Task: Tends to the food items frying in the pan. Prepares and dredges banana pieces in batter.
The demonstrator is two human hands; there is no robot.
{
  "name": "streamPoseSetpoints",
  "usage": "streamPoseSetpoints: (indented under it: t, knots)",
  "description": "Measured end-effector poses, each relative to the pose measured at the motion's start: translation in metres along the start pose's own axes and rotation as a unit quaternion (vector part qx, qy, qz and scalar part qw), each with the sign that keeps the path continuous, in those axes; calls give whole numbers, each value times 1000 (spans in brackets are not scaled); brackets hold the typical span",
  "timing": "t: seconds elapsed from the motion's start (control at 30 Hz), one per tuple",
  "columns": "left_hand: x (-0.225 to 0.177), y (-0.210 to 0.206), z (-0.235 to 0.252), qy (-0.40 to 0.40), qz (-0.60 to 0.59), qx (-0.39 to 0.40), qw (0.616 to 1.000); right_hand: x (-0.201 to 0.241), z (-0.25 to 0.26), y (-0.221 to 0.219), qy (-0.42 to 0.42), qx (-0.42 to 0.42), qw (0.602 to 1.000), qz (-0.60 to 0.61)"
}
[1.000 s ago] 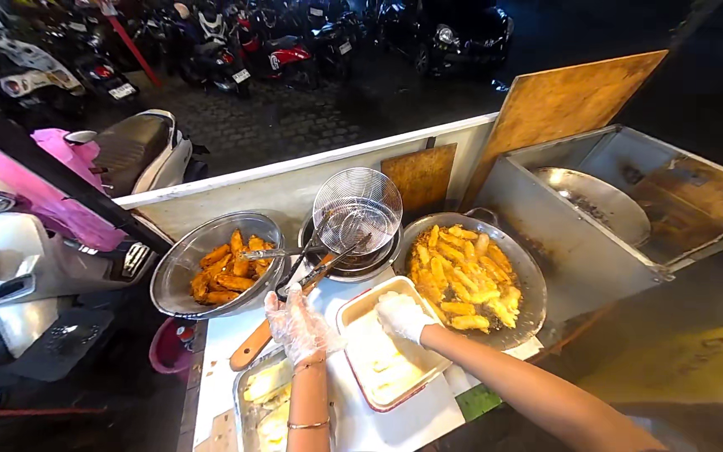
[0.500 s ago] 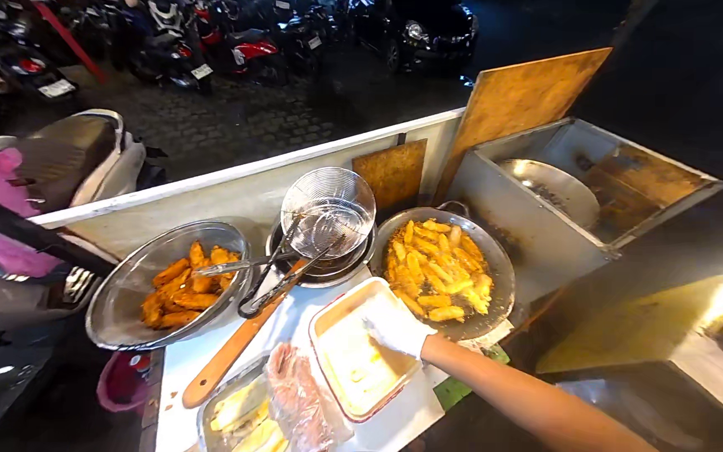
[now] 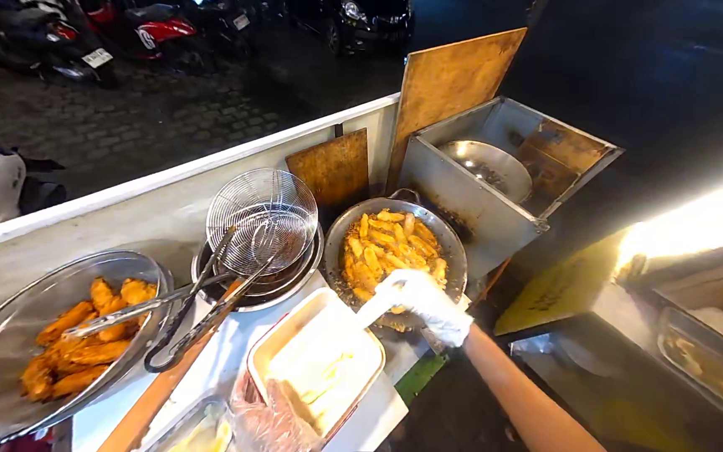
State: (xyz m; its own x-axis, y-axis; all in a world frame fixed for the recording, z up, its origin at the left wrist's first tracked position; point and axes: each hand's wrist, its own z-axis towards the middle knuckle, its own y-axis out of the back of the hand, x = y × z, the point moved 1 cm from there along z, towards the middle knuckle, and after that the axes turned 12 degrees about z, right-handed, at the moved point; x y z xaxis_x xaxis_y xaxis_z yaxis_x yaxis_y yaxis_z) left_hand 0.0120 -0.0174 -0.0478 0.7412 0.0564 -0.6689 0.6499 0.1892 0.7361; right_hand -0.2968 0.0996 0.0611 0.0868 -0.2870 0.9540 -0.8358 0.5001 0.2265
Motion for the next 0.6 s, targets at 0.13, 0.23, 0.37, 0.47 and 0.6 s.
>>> streamPoseSetpoints:
  t: [0.13, 0.23, 0.37, 0.47, 0.6]
  knots:
    - [-18, 16, -2, 40, -31, 81, 995, -35, 18, 62, -74, -91, 992, 45]
    - [12, 4, 0, -1, 20, 67, 998, -106, 50, 87, -115, -126, 985, -23]
    - [46, -11, 10, -20, 84, 37, 996, -201, 97, 101, -194, -111, 961, -161]
    - [27, -3, 5, -1, 42, 46, 998, -244, 105, 102, -202, -78, 955, -203]
    - [-14, 11, -6, 35, 29, 40, 998, -269, 96, 95, -185, -21, 949, -253]
